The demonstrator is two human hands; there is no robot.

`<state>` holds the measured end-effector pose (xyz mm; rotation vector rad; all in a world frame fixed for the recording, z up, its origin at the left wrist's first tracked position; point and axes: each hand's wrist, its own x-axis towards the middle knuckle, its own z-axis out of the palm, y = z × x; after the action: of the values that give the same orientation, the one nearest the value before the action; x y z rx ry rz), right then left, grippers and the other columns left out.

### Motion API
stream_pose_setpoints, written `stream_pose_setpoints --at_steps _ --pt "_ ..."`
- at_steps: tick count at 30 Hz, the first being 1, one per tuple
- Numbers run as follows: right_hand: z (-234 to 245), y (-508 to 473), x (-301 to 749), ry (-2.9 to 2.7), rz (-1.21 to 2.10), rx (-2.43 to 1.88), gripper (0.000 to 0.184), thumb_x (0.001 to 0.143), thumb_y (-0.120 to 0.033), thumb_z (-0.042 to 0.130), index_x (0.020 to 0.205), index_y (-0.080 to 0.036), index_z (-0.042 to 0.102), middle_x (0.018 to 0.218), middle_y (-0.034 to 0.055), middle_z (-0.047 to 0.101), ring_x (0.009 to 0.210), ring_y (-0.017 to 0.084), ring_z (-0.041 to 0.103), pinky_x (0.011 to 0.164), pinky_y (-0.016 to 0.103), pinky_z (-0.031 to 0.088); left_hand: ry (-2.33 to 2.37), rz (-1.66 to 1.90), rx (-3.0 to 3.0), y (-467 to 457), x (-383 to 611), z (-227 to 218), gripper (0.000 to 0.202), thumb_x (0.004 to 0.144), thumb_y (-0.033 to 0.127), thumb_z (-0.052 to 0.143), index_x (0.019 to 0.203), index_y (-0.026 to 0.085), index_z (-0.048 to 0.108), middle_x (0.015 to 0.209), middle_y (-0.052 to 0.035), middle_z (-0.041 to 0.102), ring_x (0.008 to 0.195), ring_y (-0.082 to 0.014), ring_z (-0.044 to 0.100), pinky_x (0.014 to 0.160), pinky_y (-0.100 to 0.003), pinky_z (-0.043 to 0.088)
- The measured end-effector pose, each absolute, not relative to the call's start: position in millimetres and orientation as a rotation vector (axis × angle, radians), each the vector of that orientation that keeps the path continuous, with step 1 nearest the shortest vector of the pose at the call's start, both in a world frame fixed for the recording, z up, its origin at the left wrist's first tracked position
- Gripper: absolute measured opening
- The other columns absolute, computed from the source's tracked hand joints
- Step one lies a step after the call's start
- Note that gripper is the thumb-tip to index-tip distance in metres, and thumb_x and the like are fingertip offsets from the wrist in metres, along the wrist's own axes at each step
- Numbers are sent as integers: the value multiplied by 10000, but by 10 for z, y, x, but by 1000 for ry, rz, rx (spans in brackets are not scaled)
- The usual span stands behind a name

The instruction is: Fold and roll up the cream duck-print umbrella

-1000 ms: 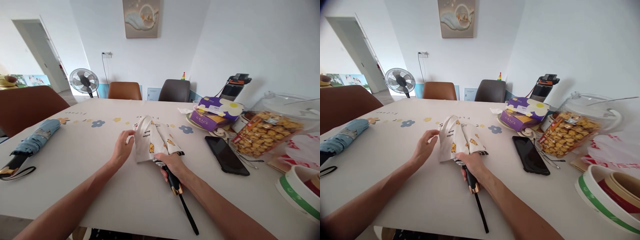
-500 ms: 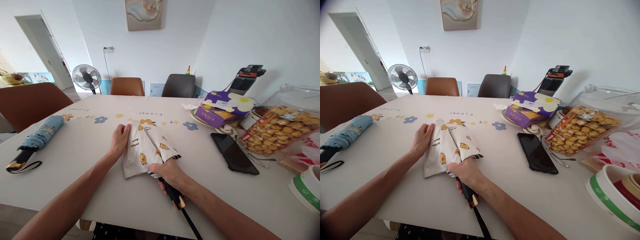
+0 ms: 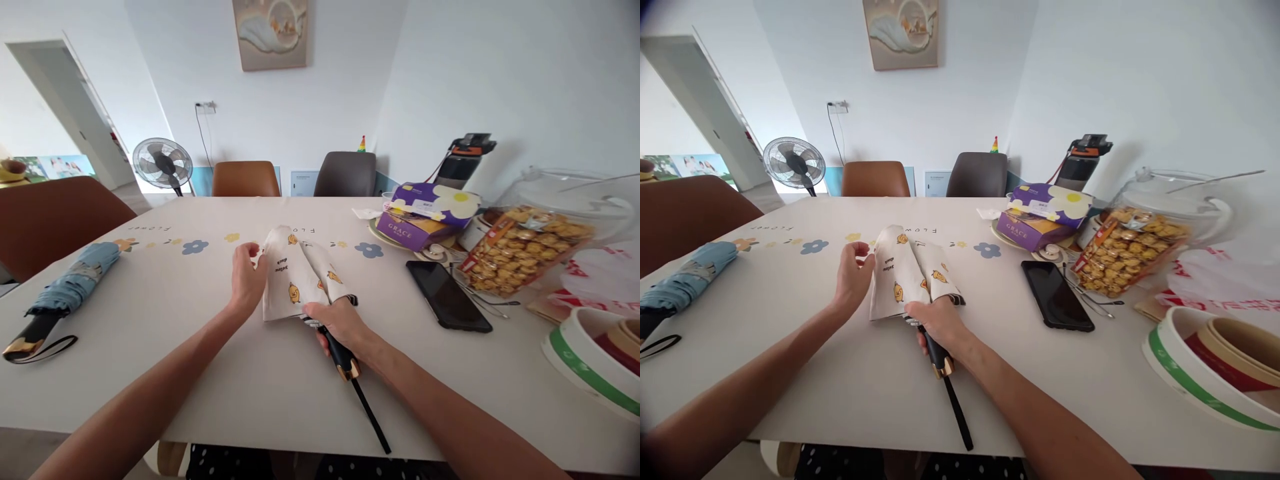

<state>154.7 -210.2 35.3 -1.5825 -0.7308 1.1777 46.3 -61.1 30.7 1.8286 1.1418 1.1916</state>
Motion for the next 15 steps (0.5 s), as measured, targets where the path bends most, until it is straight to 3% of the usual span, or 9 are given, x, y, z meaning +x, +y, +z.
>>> stream_pose_setpoints --at_steps 6,11,15 --pt "322 -2055 1665 -711 990 -1719 118 733 -289 530 777 -193 478 371 -46 439 309 138 438 277 259 403 914 905 1736 -958 919 558 389 771 446 561 1053 193 474 1169 -108 502 921 -174 551 749 -289 457" --pt "358 -2062 1727 -693 926 -1696 139 724 -280 539 815 -191 483 422 -50 450 309 131 448 277 249 399 785 769 1403 -963 1181 586 330 750 424 609 947 170 535 980 -109 619 908 -210 586 720 -289 481" --pt "374 -2057 1742 -706 905 -1678 178 705 -291 574 833 -195 497 465 -57 475 307 118 452 272 234 395 650 636 1114 -977 1229 530 376 745 472 612 956 165 563 954 -118 646 868 -228 617 721 -321 511"
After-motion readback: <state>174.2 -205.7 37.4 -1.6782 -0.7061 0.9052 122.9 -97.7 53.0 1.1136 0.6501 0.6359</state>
